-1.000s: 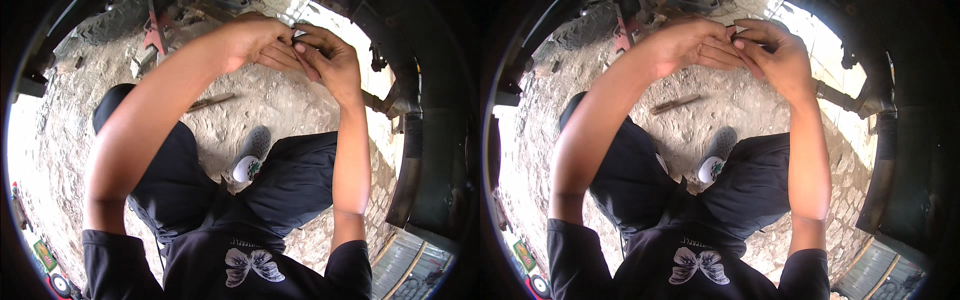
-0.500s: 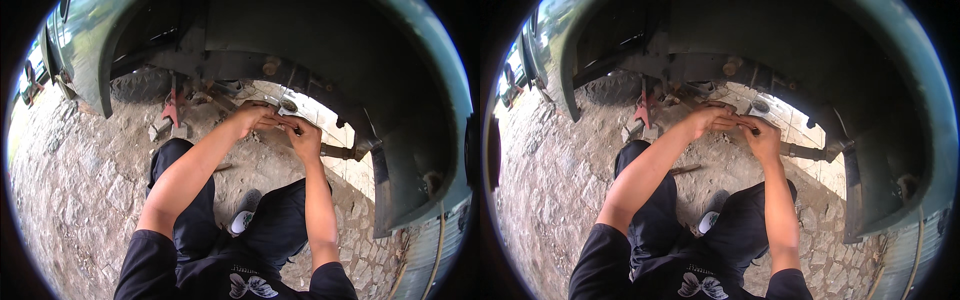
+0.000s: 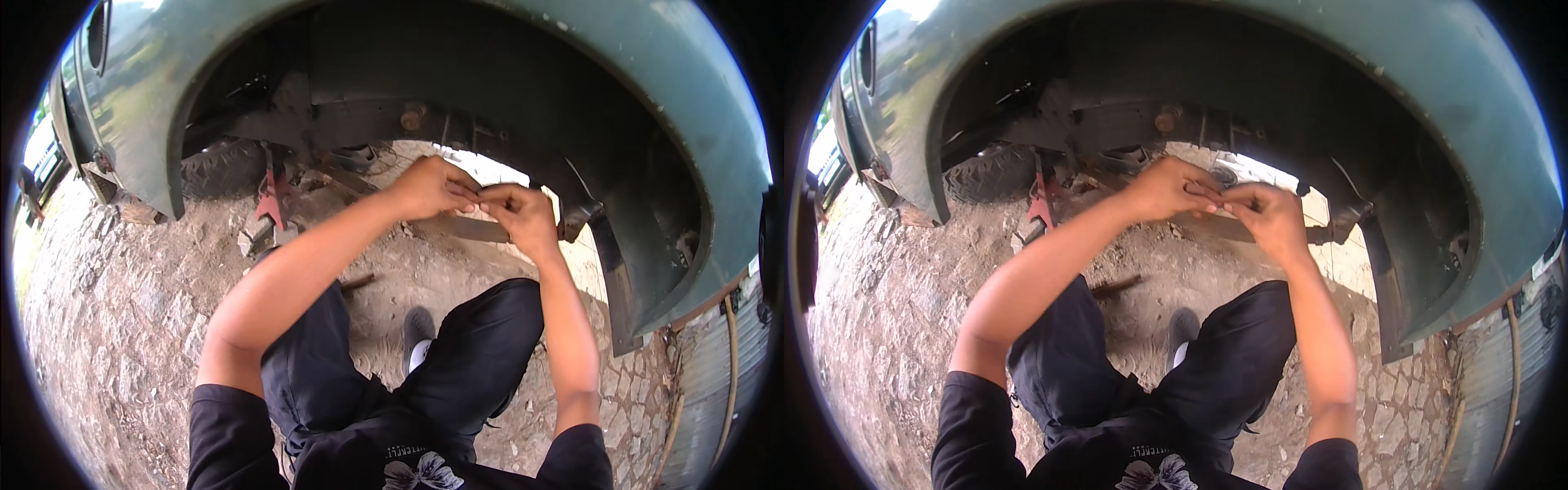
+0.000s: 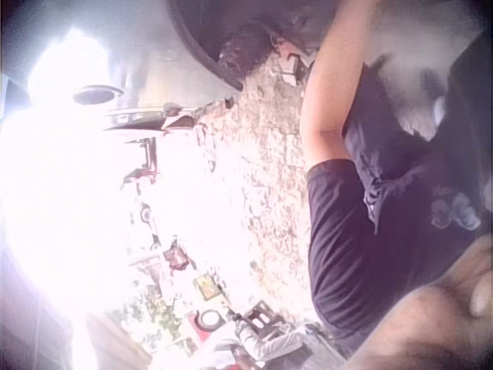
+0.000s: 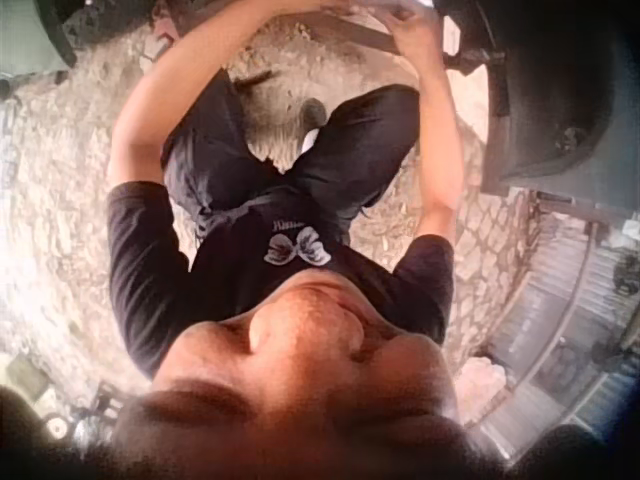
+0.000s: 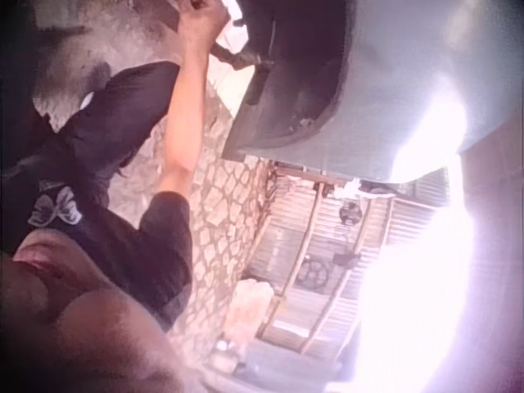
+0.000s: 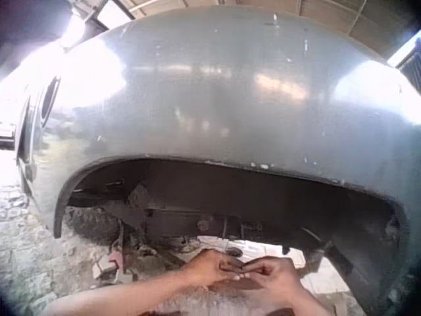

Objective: The person sits under a vehicle and uses a hammer and chisel to scrape rust and debris from a metal beam. They then insert and tighten small metal fasteners into the beam by hand.

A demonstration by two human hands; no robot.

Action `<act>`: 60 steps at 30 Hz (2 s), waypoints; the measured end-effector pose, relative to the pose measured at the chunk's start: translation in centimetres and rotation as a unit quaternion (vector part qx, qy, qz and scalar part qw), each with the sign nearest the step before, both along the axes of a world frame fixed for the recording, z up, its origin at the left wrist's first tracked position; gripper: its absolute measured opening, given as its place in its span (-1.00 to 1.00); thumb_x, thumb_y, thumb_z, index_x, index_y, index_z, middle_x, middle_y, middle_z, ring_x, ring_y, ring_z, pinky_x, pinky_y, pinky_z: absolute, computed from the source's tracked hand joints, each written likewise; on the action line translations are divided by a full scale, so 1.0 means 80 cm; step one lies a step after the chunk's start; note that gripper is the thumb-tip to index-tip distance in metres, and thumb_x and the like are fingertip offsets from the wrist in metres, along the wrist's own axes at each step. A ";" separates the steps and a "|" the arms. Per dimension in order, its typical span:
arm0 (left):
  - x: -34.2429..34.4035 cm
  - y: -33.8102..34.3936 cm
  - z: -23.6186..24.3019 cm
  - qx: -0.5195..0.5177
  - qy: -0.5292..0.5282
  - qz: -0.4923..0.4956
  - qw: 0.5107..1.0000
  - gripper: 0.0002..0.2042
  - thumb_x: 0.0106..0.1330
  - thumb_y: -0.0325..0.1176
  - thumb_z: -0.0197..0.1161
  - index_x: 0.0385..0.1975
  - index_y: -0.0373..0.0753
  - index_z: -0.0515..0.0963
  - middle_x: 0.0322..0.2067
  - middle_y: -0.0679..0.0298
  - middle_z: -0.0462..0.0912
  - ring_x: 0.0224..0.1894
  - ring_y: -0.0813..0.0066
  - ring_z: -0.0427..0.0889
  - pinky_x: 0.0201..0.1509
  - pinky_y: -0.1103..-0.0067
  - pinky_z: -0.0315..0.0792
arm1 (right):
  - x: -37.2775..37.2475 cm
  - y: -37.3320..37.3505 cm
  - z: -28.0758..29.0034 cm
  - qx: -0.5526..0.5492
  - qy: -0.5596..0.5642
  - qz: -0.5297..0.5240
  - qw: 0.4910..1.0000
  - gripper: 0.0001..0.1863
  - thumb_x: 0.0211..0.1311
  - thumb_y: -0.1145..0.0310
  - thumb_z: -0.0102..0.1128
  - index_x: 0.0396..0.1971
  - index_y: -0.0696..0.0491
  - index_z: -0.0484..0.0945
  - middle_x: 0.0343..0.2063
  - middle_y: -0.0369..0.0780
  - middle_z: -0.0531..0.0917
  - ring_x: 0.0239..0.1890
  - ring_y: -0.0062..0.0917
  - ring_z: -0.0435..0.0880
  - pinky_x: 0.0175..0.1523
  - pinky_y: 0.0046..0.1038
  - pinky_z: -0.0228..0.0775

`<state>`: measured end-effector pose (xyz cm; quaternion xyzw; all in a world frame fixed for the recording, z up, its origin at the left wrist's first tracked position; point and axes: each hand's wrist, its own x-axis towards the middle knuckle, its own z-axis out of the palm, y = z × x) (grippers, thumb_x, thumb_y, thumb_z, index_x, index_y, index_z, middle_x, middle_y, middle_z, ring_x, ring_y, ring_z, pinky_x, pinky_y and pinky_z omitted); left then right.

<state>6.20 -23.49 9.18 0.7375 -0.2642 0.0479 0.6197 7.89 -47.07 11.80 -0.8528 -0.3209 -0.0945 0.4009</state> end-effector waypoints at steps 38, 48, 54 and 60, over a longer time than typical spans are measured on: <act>0.103 0.135 -0.142 0.038 0.259 -0.010 0.965 -0.62 0.44 -0.24 0.44 0.14 -0.32 0.70 -0.21 0.21 0.83 -0.30 0.64 0.70 -0.31 0.61 0.56 | 0.125 0.124 -0.126 0.085 0.417 0.067 0.903 -0.85 0.41 0.52 0.34 -0.12 0.20 0.57 -0.20 -0.05 0.76 -0.10 -0.37 0.82 0.01 -0.44 0.77; 0.109 0.153 -0.145 0.046 0.260 0.049 0.963 -0.48 0.48 0.04 0.35 0.07 -0.37 0.70 -0.28 0.13 0.78 -0.33 0.45 0.80 -0.25 0.51 0.79 | 0.182 0.119 -0.173 0.138 0.366 0.160 0.906 -0.90 0.39 0.58 0.33 -0.15 0.19 0.65 -0.31 -0.18 0.76 -0.21 -0.50 0.82 -0.03 -0.50 0.76; 0.118 0.156 -0.151 -0.038 0.266 0.077 0.960 -0.57 0.45 -0.22 0.40 0.17 -0.39 0.65 0.01 0.01 0.78 -0.09 0.35 0.80 -0.05 0.48 0.72 | 0.185 0.139 -0.164 0.135 0.319 0.153 0.926 -0.87 0.37 0.56 0.39 -0.13 0.18 0.67 -0.27 -0.24 0.78 -0.15 -0.64 0.75 -0.02 -0.57 0.60; 0.116 0.167 -0.134 -0.084 0.267 0.067 0.958 -0.61 0.45 -0.36 0.36 0.20 -0.42 0.61 0.07 -0.03 0.75 0.16 0.23 0.74 0.04 0.43 0.72 | 0.189 0.139 -0.153 0.185 0.370 0.158 0.897 -0.82 0.36 0.50 0.43 -0.09 0.19 0.71 -0.20 -0.24 0.80 -0.10 -0.64 0.74 0.09 -0.54 0.60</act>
